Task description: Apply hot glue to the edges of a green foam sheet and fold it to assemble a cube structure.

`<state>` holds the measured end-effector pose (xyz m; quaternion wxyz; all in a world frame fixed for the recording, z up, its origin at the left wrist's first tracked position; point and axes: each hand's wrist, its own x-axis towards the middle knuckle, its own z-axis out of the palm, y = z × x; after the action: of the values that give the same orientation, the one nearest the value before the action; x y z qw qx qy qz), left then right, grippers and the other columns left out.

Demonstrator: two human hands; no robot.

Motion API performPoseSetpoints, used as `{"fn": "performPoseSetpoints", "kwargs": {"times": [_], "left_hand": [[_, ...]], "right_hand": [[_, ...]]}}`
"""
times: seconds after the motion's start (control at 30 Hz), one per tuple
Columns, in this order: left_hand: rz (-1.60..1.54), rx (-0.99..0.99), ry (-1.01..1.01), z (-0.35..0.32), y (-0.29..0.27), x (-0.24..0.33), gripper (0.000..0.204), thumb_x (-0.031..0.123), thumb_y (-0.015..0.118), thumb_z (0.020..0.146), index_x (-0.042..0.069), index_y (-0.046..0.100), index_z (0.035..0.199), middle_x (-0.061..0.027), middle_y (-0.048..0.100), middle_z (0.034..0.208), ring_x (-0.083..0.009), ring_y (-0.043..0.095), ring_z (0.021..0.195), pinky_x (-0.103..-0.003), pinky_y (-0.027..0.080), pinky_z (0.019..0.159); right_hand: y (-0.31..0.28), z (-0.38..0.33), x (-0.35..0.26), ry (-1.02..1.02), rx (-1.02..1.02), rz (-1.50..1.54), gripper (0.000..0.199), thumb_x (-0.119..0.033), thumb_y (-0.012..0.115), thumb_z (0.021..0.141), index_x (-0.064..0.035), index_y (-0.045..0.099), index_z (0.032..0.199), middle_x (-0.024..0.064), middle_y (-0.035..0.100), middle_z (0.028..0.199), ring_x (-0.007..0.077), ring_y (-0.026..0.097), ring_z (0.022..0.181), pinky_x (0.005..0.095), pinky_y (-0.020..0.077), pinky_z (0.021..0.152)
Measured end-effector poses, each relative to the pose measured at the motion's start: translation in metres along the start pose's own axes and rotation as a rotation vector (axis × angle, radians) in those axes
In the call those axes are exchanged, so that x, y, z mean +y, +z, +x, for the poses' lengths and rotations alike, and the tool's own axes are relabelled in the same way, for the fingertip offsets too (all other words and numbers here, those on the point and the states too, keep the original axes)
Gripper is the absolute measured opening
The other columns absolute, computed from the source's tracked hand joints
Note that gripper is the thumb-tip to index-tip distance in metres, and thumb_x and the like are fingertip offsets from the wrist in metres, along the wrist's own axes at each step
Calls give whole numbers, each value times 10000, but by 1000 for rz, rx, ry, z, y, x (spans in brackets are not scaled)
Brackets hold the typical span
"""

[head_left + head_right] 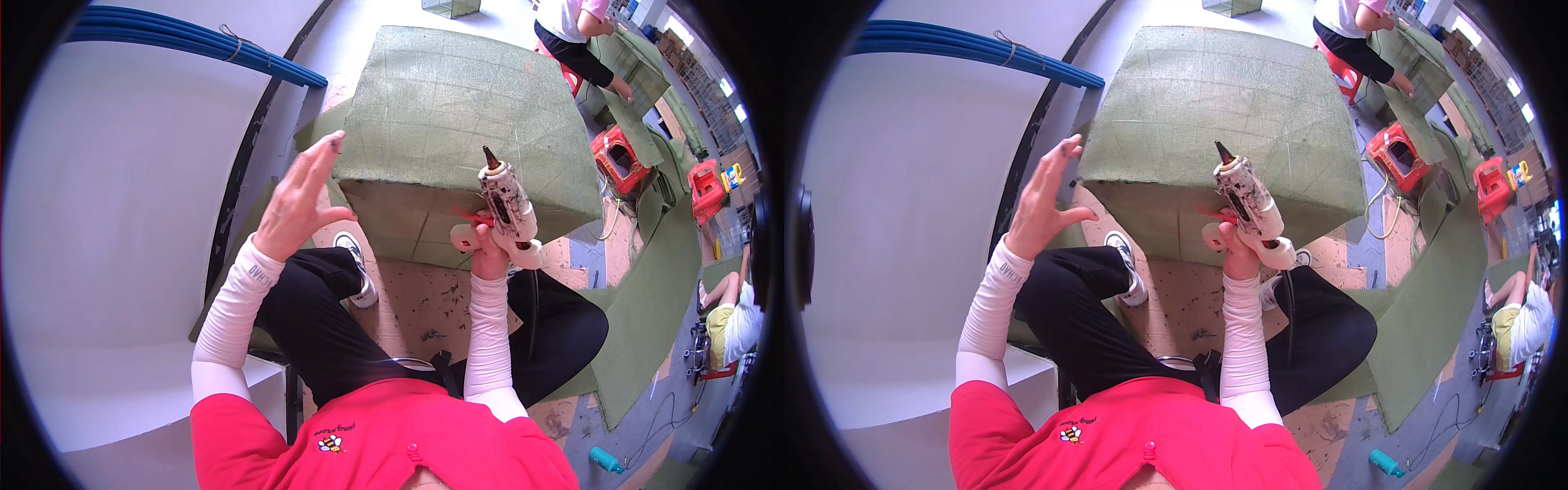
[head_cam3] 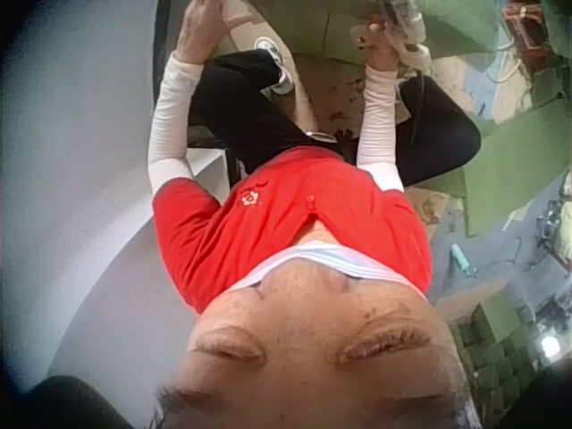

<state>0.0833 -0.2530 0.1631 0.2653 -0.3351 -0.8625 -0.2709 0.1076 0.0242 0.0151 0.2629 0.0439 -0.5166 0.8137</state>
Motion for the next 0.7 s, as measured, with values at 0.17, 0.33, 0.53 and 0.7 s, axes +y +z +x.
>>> {"fn": "performPoseSetpoints", "kwargs": {"times": [0.17,0.33,0.53,0.7], "left_hand": [[-1,35,31,-8,-5,-9,862,38,772,608,28,359,1364,-109,614,1084,-275,586,958,-377,470,846],[34,-36,16,7,11,-5,678,-61,698,679,22,444,1302,-87,587,779,-226,574,718,-328,488,661],[87,-21,94,2,17,-10,670,-56,669,697,-6,411,1313,-104,588,835,-247,556,763,-352,475,725],[-117,-6,-51,-12,0,-1,739,-49,690,687,2,359,1347,-127,624,1000,-260,600,928,-335,484,835]], "right_hand": [[-3,1,2,22,-13,-1,310,-140,726,764,-36,568,1009,58,580,961,163,551,841,303,451,786],[-5,0,3,16,-23,-73,310,-146,723,769,-31,567,1011,57,577,962,163,549,847,305,451,790],[-1,-1,-3,19,-25,-76,306,-145,726,768,-27,570,1002,56,579,957,163,550,844,301,453,783],[0,-1,1,2,-22,-30,296,-136,728,762,-29,573,991,52,579,948,160,551,835,297,452,777]]}}
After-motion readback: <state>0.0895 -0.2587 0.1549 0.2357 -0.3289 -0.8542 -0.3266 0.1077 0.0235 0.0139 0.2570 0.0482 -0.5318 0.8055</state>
